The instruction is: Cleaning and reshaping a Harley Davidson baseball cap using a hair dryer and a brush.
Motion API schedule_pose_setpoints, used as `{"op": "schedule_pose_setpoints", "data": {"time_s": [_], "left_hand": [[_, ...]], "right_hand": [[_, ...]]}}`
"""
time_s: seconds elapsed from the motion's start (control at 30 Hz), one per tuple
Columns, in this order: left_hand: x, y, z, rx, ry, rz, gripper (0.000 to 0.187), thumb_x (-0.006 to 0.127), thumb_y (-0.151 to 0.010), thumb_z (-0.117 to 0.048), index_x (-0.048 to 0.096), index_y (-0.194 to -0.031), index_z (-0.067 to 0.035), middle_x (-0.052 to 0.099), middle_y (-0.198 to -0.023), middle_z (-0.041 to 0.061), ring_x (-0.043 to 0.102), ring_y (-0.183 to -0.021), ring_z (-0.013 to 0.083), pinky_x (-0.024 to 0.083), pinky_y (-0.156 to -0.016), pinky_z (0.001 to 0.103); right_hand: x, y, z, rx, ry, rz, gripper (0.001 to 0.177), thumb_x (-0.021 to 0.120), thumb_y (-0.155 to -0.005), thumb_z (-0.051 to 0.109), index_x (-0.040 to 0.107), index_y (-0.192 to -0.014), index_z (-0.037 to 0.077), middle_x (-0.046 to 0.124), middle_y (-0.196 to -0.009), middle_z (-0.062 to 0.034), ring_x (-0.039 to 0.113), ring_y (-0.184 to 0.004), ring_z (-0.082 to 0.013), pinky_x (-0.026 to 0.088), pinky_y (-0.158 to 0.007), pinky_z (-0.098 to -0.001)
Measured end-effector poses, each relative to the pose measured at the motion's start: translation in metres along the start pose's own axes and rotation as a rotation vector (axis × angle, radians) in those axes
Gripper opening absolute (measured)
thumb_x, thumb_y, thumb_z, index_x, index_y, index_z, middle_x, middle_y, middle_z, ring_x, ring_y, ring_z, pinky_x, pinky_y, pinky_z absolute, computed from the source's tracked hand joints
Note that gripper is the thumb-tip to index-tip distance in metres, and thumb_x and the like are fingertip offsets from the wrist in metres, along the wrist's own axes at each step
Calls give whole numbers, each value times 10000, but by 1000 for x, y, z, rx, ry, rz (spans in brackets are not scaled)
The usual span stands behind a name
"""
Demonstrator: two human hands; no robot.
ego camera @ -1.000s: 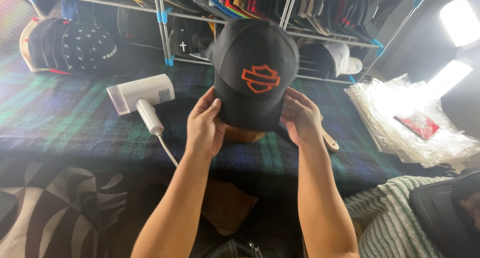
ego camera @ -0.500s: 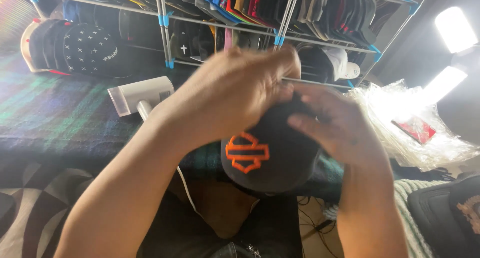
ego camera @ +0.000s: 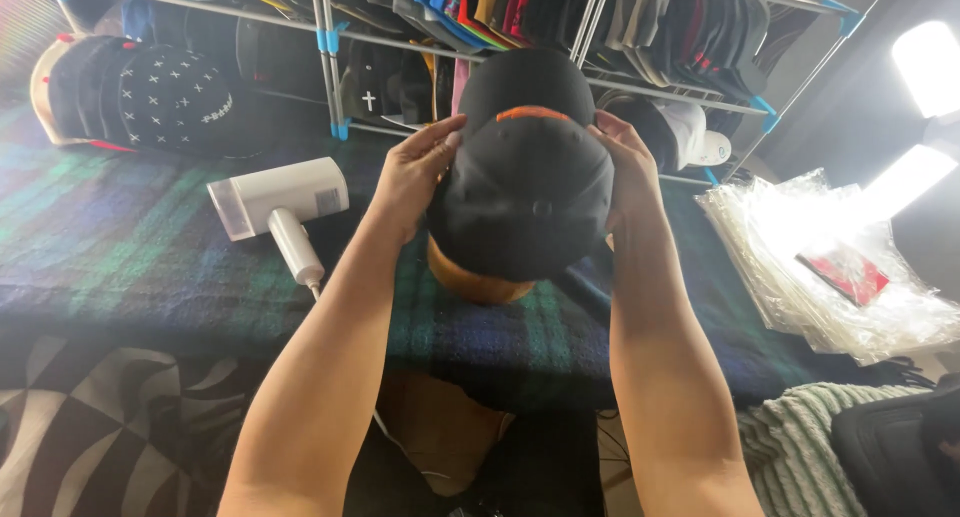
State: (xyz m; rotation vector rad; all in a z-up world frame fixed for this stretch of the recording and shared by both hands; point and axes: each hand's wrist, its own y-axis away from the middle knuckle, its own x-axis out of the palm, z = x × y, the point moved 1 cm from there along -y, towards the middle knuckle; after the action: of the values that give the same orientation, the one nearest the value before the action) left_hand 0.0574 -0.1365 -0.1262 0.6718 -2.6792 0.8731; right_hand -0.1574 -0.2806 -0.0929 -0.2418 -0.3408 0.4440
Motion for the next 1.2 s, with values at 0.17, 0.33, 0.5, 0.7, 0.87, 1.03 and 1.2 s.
{"op": "schedule_pose_setpoints", "data": {"time_s": [0.17,0.33,0.5,0.7,0.87,1.03,1.2], "left_hand": [[0,-25,15,-151,-40,-147,239,718,-965,-283,780,-1166,-169,709,-804,86,667,-688,137,615,-653,286],[-13,-47,49,-274,-133,-282,214,702,-964,-310,797,-1109,-185,711,-797,73,662,-674,137,593,-623,284],[-2,-27,38,-122,-94,-196,395,662,-985,-436,729,-1256,-157,674,-871,119,680,-737,165,636,-686,335],[-1,5,32,-296,-231,-179,561,477,-1018,-554,706,-1277,-113,705,-1260,179,636,-1247,316,404,-1158,513],[-1,50,51,-36,-249,-150,847,734,-941,-467,302,-1612,-187,327,-1617,278,301,-1480,483,271,-1211,590],[5,74,44,-61,-494,-87,1195,862,-713,-596,196,-1644,-254,148,-1696,209,259,-1495,501,251,-1209,634],[-9,72,59,-57,-535,-43,1190,853,-695,-559,189,-1644,-281,159,-1697,199,290,-1462,540,267,-1187,676]], "right_hand": [[-3,-31,-23,63,104,-102,391,712,-952,194,630,-1324,108,660,-1246,-158,719,-1116,-277,605,-886,-399],[-8,-54,-47,86,225,-211,264,674,-917,222,722,-1172,171,754,-1066,-105,755,-997,-238,600,-827,-375],[13,-7,-37,60,64,-102,518,602,-988,431,618,-1406,126,654,-1368,-203,634,-1285,-355,534,-1032,-496],[1,17,-68,260,31,45,697,507,-991,630,518,-1502,157,519,-1531,-183,500,-1407,-408,429,-1105,-616],[20,71,-50,-25,-76,170,850,477,-1026,615,145,-1653,148,69,-1719,-226,82,-1531,-543,62,-1191,-727],[3,77,-82,-133,107,233,1163,850,-868,282,9,-1668,214,94,-1704,-258,167,-1529,-510,113,-1192,-685],[-1,78,-101,-155,217,190,1361,966,-731,193,-22,-1667,223,178,-1689,-256,174,-1551,-455,92,-1178,-717]]}}
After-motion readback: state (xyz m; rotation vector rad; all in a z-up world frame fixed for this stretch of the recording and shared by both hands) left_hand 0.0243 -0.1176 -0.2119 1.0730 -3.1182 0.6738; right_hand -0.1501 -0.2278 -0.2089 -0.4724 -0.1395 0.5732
